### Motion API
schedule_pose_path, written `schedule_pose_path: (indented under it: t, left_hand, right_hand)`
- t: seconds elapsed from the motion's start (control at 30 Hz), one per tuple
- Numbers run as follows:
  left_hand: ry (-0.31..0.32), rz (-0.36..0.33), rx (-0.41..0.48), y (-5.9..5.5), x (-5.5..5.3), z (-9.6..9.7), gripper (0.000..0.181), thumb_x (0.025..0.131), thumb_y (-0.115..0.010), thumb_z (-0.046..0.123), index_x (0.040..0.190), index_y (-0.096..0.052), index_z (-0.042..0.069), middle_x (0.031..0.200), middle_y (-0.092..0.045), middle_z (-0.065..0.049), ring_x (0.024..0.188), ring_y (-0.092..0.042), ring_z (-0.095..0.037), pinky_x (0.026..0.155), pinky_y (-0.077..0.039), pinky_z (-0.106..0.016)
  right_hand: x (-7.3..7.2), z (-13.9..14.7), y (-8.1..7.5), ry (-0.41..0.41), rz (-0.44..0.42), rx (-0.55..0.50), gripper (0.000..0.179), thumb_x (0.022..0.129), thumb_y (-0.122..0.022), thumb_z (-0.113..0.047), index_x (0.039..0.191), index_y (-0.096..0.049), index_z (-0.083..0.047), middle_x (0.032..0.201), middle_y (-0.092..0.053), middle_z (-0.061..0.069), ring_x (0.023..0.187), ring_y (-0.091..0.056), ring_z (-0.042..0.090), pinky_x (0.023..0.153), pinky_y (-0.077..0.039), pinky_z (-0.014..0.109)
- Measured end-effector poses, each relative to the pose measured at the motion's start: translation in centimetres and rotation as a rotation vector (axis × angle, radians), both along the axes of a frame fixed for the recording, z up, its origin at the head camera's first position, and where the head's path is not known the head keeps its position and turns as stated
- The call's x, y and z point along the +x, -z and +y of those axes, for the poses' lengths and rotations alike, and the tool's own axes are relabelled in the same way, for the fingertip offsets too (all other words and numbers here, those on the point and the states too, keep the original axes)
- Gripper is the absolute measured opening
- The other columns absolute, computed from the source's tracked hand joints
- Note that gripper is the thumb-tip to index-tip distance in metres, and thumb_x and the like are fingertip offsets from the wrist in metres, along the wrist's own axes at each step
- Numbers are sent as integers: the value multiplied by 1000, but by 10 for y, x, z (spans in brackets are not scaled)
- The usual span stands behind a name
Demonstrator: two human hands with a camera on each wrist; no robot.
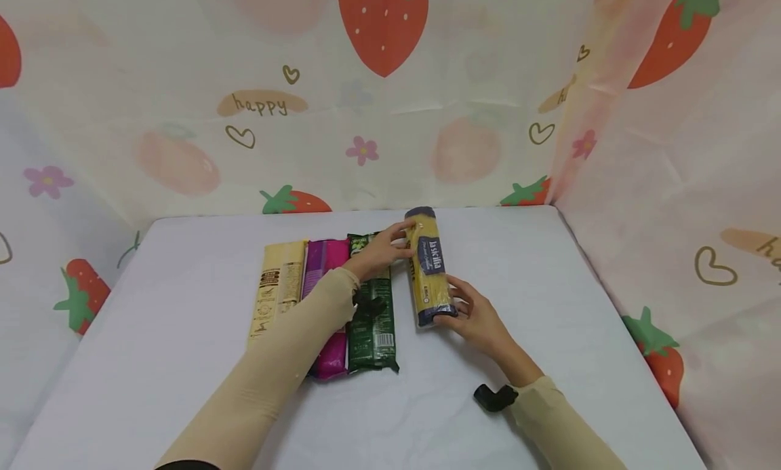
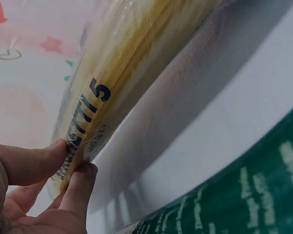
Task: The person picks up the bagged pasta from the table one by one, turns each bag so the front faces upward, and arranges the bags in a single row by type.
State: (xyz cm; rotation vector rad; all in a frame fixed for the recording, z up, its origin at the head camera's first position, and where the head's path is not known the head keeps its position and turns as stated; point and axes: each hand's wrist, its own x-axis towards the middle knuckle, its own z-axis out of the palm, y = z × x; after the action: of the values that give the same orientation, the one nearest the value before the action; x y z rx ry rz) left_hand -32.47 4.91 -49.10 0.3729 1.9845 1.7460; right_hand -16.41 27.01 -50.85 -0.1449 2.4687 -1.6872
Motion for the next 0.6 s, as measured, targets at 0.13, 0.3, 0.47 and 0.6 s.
schedule_pose_path:
  t: [0.13,0.3,0.47,0.6]
  left_hand:
    - [20,-16,-16,-1,-1,3,79,105,-62,-6,172,-29,19,175,-24,-22,157,-35,-41,125,-37,-49]
    - [21,-1,-60,2,-4,8,81,104,-61,-10,172,-27,18,175,-24,-23,156,-37,-41,124,-38,-48]
    - [32,25,-78,5,-6,16,81,104,-61,-10,172,-27,16,176,-23,-21,158,-33,-40,126,-35,-47]
    - [21,33,-98,5,-7,19,81,104,-63,-8,172,-27,17,176,-24,-19,159,-33,-38,127,-34,-46]
  right_hand:
    - [-3,3,3,11,-5,24,88,95,-84,-6,168,-35,-9,156,-50,25,143,-54,45,110,-53,39]
    - [-7,5,5,19,-22,38,87,96,-84,-11,168,-35,-10,157,-49,25,146,-50,45,117,-46,53]
    - [-11,7,5,28,-18,53,87,97,-83,-11,168,-34,-8,159,-48,26,145,-51,45,117,-46,54]
    - [-14,7,4,28,-15,46,87,97,-82,-11,169,-33,-7,159,-47,28,146,-49,47,119,-43,56]
